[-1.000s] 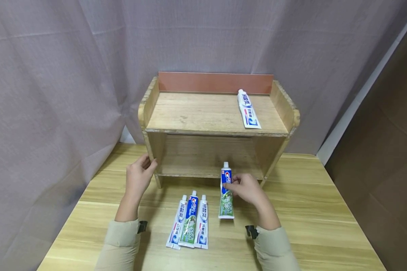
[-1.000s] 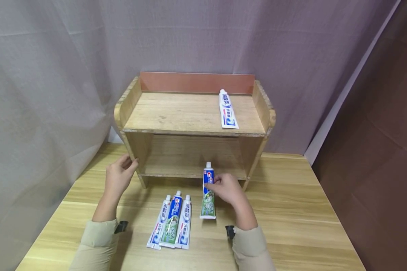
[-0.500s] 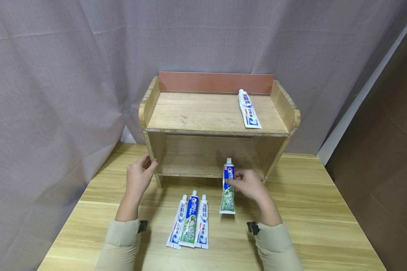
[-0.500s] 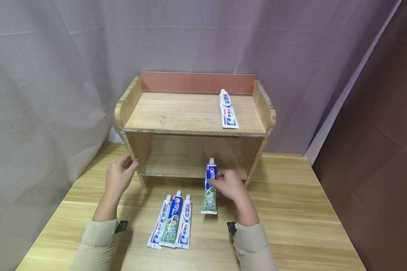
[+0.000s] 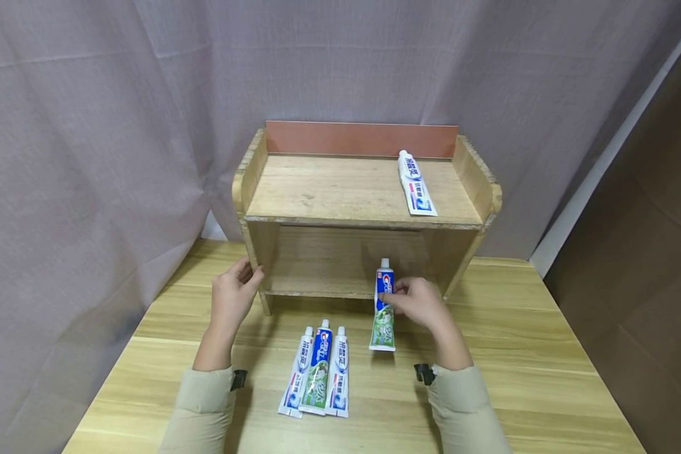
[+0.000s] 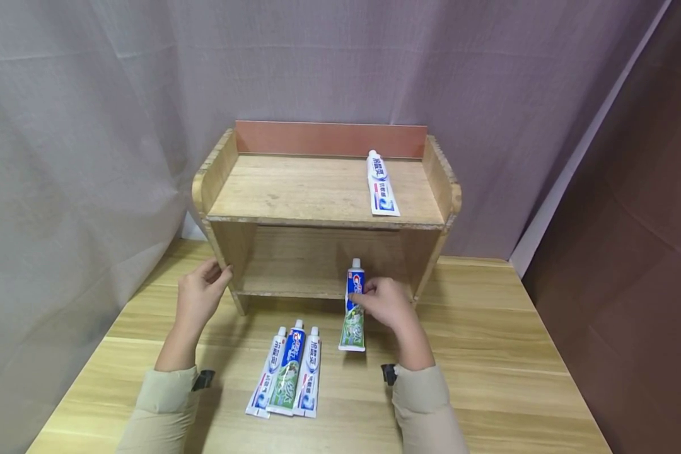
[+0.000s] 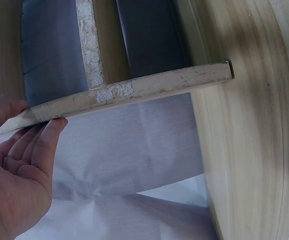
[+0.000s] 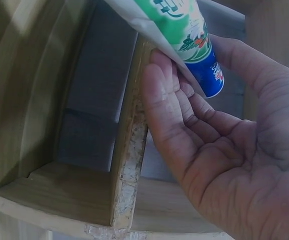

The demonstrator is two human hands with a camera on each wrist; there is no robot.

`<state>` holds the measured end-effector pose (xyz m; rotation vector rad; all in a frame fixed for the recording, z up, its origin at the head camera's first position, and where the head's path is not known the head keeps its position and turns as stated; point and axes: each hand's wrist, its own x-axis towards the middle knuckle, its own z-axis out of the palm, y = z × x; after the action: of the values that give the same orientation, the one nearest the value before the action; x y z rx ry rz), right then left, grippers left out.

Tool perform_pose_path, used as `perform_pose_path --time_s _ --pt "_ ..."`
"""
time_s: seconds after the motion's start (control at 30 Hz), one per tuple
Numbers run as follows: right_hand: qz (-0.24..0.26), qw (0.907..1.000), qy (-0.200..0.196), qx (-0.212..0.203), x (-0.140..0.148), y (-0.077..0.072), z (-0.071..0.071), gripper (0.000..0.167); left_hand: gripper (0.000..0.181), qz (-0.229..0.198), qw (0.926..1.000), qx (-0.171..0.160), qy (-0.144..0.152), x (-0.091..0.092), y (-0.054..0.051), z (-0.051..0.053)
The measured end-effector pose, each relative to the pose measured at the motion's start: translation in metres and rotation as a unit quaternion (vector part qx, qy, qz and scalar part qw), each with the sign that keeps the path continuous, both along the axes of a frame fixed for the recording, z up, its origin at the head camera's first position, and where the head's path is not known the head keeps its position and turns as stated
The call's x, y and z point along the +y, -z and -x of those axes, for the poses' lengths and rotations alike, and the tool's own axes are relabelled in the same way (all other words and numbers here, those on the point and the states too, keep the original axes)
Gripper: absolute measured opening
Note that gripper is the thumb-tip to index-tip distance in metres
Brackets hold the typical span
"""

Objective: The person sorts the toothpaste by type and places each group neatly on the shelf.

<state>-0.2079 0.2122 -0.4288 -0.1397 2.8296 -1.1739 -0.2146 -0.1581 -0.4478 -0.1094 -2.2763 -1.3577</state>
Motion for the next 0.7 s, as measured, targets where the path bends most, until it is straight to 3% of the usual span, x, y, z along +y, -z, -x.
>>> perform_pose_path --time_s 0.7 --pt "0.038 0.9992 -0.001 -0.015 0.003 -0.015 0.022 0.041 0.026 0.015 0.9997 0.019 -0.002 0.0 -0.001 -0.001"
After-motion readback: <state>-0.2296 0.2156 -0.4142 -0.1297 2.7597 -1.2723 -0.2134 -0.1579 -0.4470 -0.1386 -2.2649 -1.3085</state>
